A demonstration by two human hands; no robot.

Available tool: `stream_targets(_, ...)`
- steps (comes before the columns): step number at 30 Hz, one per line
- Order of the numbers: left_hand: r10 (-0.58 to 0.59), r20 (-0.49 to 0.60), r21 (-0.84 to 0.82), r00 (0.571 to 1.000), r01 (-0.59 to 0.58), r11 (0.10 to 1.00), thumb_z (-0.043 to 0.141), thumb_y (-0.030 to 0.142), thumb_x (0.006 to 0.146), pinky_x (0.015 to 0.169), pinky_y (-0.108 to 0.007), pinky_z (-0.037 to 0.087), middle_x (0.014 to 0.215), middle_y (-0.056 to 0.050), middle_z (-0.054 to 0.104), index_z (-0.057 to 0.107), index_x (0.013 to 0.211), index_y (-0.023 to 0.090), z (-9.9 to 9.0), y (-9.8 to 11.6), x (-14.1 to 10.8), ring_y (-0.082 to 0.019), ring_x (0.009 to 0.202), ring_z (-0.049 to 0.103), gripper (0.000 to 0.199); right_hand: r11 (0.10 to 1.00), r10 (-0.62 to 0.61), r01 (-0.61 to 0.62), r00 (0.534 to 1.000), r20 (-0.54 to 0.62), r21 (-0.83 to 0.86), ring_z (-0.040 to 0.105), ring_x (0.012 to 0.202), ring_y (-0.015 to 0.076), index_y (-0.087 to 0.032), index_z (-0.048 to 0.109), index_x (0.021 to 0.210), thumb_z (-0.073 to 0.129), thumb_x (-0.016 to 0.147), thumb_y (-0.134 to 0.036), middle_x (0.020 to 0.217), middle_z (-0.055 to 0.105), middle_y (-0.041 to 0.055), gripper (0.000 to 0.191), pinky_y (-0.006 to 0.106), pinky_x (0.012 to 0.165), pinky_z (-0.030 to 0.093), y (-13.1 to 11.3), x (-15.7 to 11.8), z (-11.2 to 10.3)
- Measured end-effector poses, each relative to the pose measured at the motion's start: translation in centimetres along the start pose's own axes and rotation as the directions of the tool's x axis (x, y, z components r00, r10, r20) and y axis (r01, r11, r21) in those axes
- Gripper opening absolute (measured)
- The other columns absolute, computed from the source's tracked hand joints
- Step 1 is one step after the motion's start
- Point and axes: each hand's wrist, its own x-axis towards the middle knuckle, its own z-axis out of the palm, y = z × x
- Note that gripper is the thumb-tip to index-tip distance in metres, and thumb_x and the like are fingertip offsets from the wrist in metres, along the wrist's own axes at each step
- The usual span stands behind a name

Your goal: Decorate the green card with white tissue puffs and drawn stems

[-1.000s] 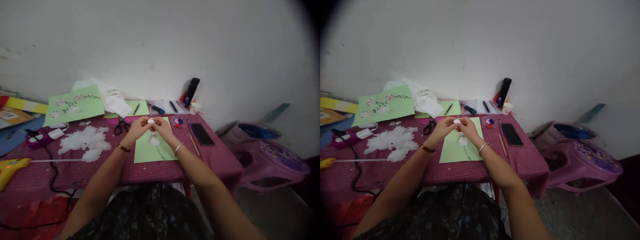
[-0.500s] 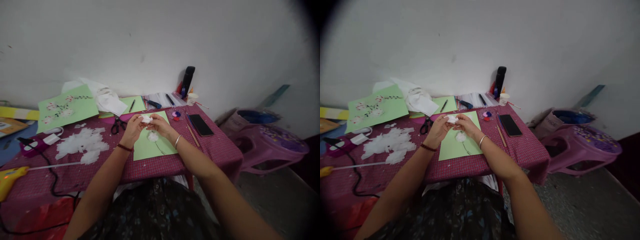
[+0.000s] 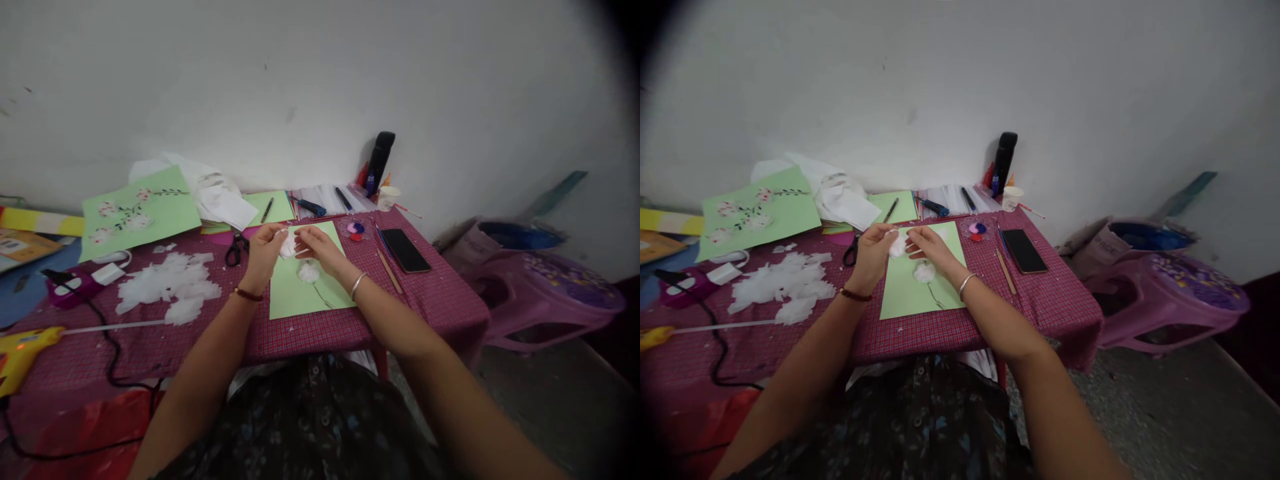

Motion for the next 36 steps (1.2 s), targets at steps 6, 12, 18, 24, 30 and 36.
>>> stream_targets(6,-0.073,0.020,-0.074,0.997,0.074,0.994,0.077,0.025,0.069,0.052,-0.019,0.040,0.069,0.003,0.065,0.068,0.080,0.017,0.1,-0.2,-0.1,-0.007,0.055,0.054,0.016,0.998,0.010,-0.008,1.000,0.026,-0.058,0.056,0.063,0.0090,-0.018,0.060,0.081,0.065,0.065,-0.011,0.072,0.060,-0.0037,0.018,0.023,0.061,0.050,0.7,0.6,0.3)
stream_targets(12,-0.052,-0.039,-0.126,0.998,0.047,0.991,0.077,0.022,0.068,0.060,-0.021,0.045,0.071,0.002,0.067,0.068,0.091,0.018,-0.7,0.3,0.5,-0.009,0.060,0.059,0.025,1.000,0.005,-0.001,0.989,-0.148,0.026,0.057,0.067,0.0094,-0.021,0.057,0.087,0.063,0.074,-0.024,0.079,0.059,-0.0027,0.015,0.028,0.070,0.055,0.3,0.8,-0.8)
stream_targets(18,0.015,0.011,0.049,1.000,-0.015,0.999,0.077,0.021,0.068,0.063,-0.022,0.045,0.075,0.000,0.069,0.070,0.079,0.016,-0.1,-0.2,-0.3,-0.010,0.066,0.059,0.013,0.943,-0.121,0.131,0.991,0.050,-0.305,0.054,0.077,0.0138,-0.021,0.057,0.084,0.069,0.073,-0.037,0.084,0.057,-0.0003,0.023,0.027,0.067,0.046,0.0,0.3,-0.3)
stream_targets(24,-0.055,-0.040,-0.123,0.998,0.050,0.991,0.078,0.024,0.071,0.057,-0.019,0.044,0.069,0.002,0.064,0.066,0.076,0.017,0.3,-0.3,-0.4,-0.008,0.060,0.056,0.015,0.874,-0.056,0.137,0.981,0.184,-0.467,0.043,0.060,0.0104,-0.020,0.051,0.069,0.061,0.081,-0.033,0.065,0.046,-0.0042,0.021,0.025,0.056,0.038,0.5,0.3,-0.1)
stream_targets(30,-0.153,-0.138,-0.244,0.978,0.116,0.963,0.078,0.022,0.073,0.049,-0.015,0.040,0.064,0.005,0.057,0.060,0.074,0.017,-0.3,0.1,0.4,-0.005,0.052,0.051,0.018,0.982,0.021,-0.022,1.000,-0.007,-0.188,0.057,0.062,0.0100,-0.019,0.058,0.080,0.061,0.081,-0.026,0.073,0.061,-0.0009,0.008,0.025,0.063,0.050,0.3,0.8,-0.5)
stream_targets(36,-0.050,-0.028,-0.074,0.998,0.047,0.996,0.077,0.027,0.075,0.047,-0.017,0.038,0.063,0.004,0.058,0.064,0.076,0.017,-0.4,0.1,-0.1,-0.006,0.050,0.049,0.016,0.985,-0.096,0.093,0.995,-0.010,-0.144,0.058,0.078,0.0125,-0.022,0.059,0.086,0.062,0.083,-0.042,0.087,0.063,0.0005,0.021,0.026,0.070,0.049,-0.5,0.2,-0.2)
